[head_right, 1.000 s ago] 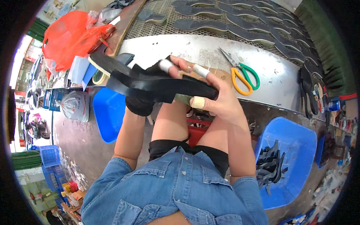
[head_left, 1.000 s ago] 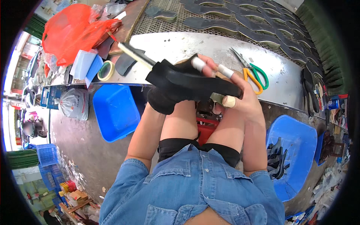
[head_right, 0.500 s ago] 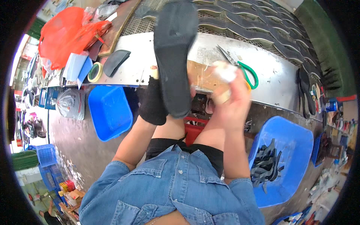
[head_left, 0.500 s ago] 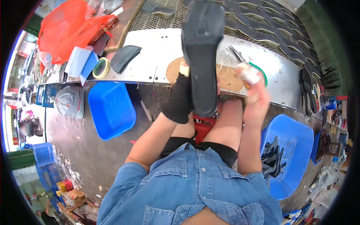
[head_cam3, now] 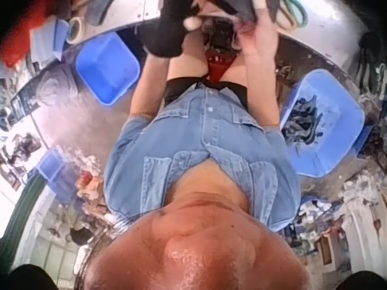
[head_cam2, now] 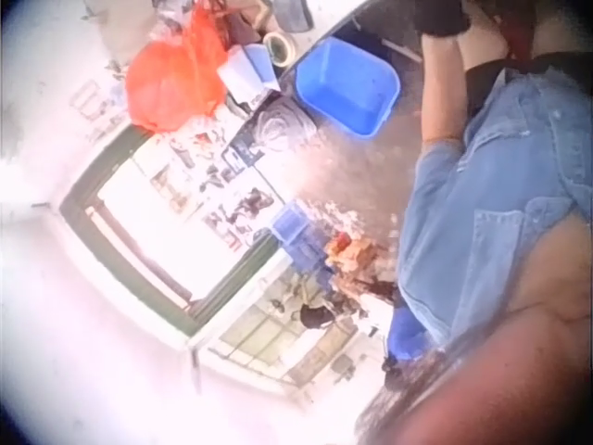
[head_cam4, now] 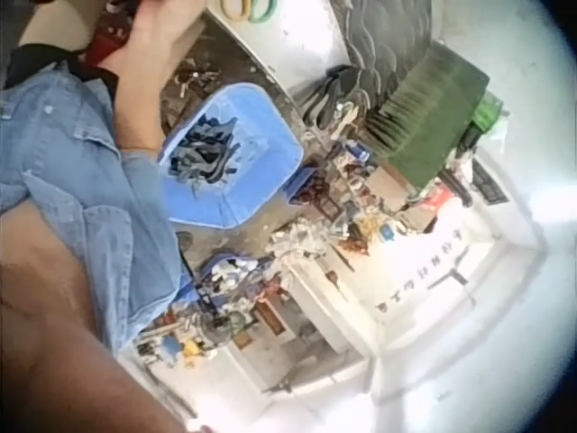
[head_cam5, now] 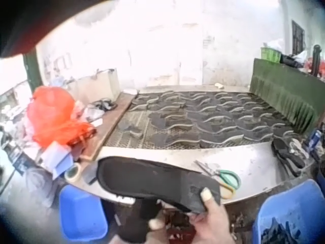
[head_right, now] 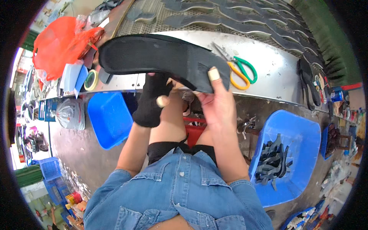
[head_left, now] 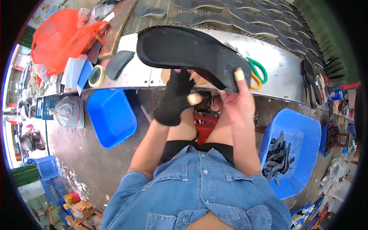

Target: The recorder is assembling components of a black shoe, applying adhesive and trimming materials.

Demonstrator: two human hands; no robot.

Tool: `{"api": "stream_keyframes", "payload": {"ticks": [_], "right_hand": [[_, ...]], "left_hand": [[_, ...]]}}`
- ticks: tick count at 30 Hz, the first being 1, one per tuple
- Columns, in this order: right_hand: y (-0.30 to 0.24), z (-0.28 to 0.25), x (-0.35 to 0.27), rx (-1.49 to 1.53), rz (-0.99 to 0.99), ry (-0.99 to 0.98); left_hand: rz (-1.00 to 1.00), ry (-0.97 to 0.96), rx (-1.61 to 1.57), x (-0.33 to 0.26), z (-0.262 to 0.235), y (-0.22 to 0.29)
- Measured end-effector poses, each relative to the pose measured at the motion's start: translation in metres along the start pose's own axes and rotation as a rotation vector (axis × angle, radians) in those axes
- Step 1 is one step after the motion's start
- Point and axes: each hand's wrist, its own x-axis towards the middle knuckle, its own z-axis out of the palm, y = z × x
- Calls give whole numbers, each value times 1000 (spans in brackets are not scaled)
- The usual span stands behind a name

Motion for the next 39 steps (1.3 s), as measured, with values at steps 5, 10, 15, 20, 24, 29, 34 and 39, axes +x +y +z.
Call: {"api": "stream_keyframes", "payload": {"ticks": [5, 10, 15, 20, 24, 29, 34, 39], "right_hand": [[14, -2, -34, -40, 229, -191], [-28, -29, -4, -527, -29, -354], [-14, -18, 4, -448, 271, -486], [0, 3, -11, -659, 11, -438], [2, -1, -13, -508, 123, -372], [-4, -12, -7, -599, 82, -405], [-6, -3, -17, -782, -159, -448], [-13, 3, -22, -1110, -460, -328]], "left_hand": [[4, 45, 192, 19, -13, 9], [-192, 53, -242, 8, -3, 28], [-210, -53, -147, 5, 10, 17], [-252, -158, -89, 5, 12, 4], [-229, -161, -80, 4, 15, 13], [-203, -101, -121, 7, 17, 6], [-288, -158, -92, 5, 4, 11], [-331, 95, -302, 10, -2, 13]]}}
